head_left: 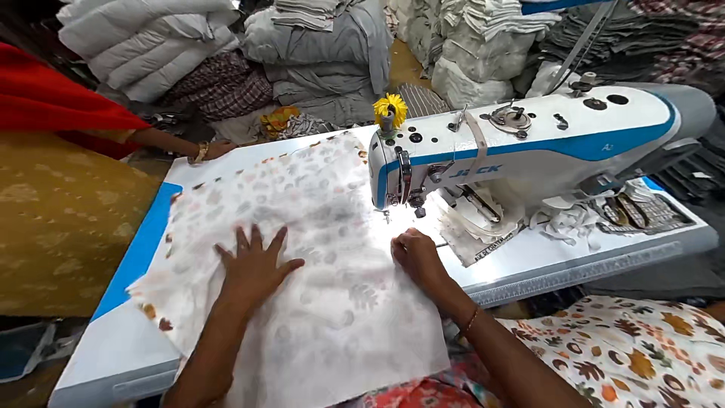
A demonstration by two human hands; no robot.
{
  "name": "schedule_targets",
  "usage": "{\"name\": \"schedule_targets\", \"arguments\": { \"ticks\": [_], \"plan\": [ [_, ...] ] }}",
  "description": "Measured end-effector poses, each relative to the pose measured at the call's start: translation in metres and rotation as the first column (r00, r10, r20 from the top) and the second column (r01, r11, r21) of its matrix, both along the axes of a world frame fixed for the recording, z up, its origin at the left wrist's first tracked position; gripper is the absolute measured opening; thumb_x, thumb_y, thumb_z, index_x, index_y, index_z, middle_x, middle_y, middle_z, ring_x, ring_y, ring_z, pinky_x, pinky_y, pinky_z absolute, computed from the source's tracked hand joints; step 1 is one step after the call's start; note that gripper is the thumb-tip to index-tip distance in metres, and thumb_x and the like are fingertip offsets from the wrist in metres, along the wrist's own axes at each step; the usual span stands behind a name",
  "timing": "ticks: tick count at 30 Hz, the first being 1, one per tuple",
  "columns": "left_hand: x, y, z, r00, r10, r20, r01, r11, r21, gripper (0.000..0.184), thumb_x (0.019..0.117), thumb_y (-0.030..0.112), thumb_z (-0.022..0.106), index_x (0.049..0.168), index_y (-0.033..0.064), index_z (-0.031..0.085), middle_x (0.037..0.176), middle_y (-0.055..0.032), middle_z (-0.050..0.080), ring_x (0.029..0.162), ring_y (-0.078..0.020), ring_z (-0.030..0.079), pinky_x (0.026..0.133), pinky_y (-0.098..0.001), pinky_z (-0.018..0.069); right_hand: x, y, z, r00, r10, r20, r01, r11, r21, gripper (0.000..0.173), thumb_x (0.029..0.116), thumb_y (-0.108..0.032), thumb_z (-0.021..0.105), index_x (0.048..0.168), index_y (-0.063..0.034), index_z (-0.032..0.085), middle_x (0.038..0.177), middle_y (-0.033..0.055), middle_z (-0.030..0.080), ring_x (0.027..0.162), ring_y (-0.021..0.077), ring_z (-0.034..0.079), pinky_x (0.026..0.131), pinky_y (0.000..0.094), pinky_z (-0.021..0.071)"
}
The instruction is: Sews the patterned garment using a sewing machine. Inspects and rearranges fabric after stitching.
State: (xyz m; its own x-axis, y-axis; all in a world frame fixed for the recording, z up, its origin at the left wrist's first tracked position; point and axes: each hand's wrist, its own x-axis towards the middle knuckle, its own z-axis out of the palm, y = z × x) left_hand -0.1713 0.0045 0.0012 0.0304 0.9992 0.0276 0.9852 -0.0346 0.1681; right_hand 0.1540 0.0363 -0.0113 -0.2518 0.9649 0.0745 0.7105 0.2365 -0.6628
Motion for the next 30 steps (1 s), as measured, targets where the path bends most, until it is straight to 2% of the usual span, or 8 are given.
{"name": "schedule_targets", "arguments": {
  "ticks": [2, 4, 7, 11, 13, 17, 23, 30],
  "plan": [
    [0.05, 0.007, 0.02, 0.997, -0.047, 0.054, 0.04, 0.99, 0.132, 0.051, 0.0945, 0.022, 0.073, 0.136, -0.0056, 0.061, 0.153, -0.034, 0.042, 0.143, -0.053, 0.04, 0.112, -0.0711, 0.0328, 0.001, -0.001, 0.003, 1.0, -0.005, -0.01, 0.005, 1.0, -0.01, 0.012, 0.0939, -0.006, 0.068, 0.092, 0.0029, 0.075, 0.087, 0.0189, 0.068, 0.084, 0.0324, 0.068, 0.078, 0.0473, 0.0571],
    [0.117, -0.002, 0.022, 0.953, -0.127, 0.275, 0.101, 0.989, 0.105, 0.043, 0.1032, 0.019, 0.059, 0.139, -0.0048, 0.057, 0.15, -0.0241, 0.051, 0.137, -0.0392, 0.053, 0.11, -0.0554, 0.0458, -0.002, -0.004, 0.001, 0.999, -0.041, 0.008, 0.041, 0.999, -0.003, 0.014, 0.0946, -0.008, 0.067, 0.092, 0.0031, 0.074, 0.088, 0.0184, 0.066, 0.082, 0.031, 0.068, 0.075, 0.0453, 0.0573],
    [0.18, -0.013, -0.011, 0.812, -0.139, 0.567, 0.137, 0.99, 0.045, 0.043, 0.1066, 0.018, 0.048, 0.144, -0.0042, 0.053, 0.151, -0.0227, 0.05, 0.143, -0.0349, 0.047, 0.118, -0.0493, 0.0384, -0.006, -0.014, -0.014, 0.994, -0.106, -0.002, 0.104, 0.981, 0.163, 0.012, 0.0915, -0.005, 0.069, 0.091, 0.0059, 0.073, 0.088, 0.02, 0.066, 0.075, 0.0308, 0.069, 0.068, 0.0433, 0.0593],
    [0.207, -0.027, -0.048, 0.964, -0.18, 0.194, 0.13, 0.961, 0.243, 0.048, 0.0951, 0.009, 0.052, 0.142, 0.0017, 0.06, 0.15, -0.0222, 0.053, 0.141, -0.0453, 0.047, 0.108, -0.071, 0.0373, -0.004, -0.027, -0.028, 0.994, -0.11, 0.024, 0.096, 0.938, 0.333, 0.011, 0.0911, -0.004, 0.07, 0.091, 0.0064, 0.073, 0.088, 0.0197, 0.067, 0.071, 0.0293, 0.07, 0.065, 0.0403, 0.0609],
    [0.214, -0.04, -0.038, 0.979, -0.138, 0.15, 0.114, 0.981, 0.157, 0.052, 0.0964, 0.01, 0.048, 0.147, -0.0008, 0.053, 0.155, -0.021, 0.048, 0.144, -0.043, 0.045, 0.11, -0.0705, 0.0349, -0.003, -0.031, -0.032, 0.995, -0.092, 0.033, 0.072, 0.916, 0.394, 0.009, 0.0882, -0.003, 0.071, 0.086, 0.005, 0.073, 0.083, 0.0176, 0.067, 0.068, 0.0271, 0.07, 0.061, 0.0377, 0.0607],
    [0.192, -0.02, -0.054, 0.948, -0.274, 0.164, 0.22, 0.932, 0.287, 0.051, 0.0972, 0.021, 0.043, 0.141, 0.001, 0.06, 0.151, -0.0196, 0.053, 0.141, -0.0383, 0.05, 0.11, -0.0641, 0.0409, -0.004, -0.033, -0.034, 0.996, -0.092, 0.009, 0.081, 0.914, 0.397, 0.007, 0.0848, -0.001, 0.072, 0.086, 0.0062, 0.073, 0.084, 0.0189, 0.067, 0.068, 0.0287, 0.07, 0.061, 0.0386, 0.0608],
    [0.198, -0.039, -0.047, 0.947, -0.262, 0.186, 0.213, 0.945, 0.247, 0.05, 0.0937, 0.009, 0.048, 0.14, -0.0033, 0.059, 0.149, -0.0204, 0.055, 0.136, -0.0391, 0.055, 0.107, -0.0621, 0.0448, -0.003, -0.035, -0.036, 0.996, -0.088, -0.012, 0.085, 0.915, 0.394, 0.012, 0.0896, -0.004, 0.068, 0.086, 0.0048, 0.074, 0.084, 0.0172, 0.069, 0.07, 0.0272, 0.071, 0.065, 0.0372, 0.0615],
    [0.163, 0.015, -0.058, 0.801, -0.489, 0.345, 0.355, 0.853, 0.383, 0.031, 0.0984, 0.019, 0.051, 0.112, 0.0096, 0.078, 0.136, -0.0061, 0.068, 0.135, -0.0302, 0.058, 0.108, -0.0612, 0.045, -0.004, -0.032, -0.038, 0.995, -0.099, 0.003, 0.09, 0.912, 0.399, 0.008, 0.0865, -0.003, 0.069, 0.084, 0.0038, 0.072, 0.081, 0.0159, 0.066, 0.065, 0.0257, 0.069, 0.06, 0.0369, 0.0604]
  ]
}}
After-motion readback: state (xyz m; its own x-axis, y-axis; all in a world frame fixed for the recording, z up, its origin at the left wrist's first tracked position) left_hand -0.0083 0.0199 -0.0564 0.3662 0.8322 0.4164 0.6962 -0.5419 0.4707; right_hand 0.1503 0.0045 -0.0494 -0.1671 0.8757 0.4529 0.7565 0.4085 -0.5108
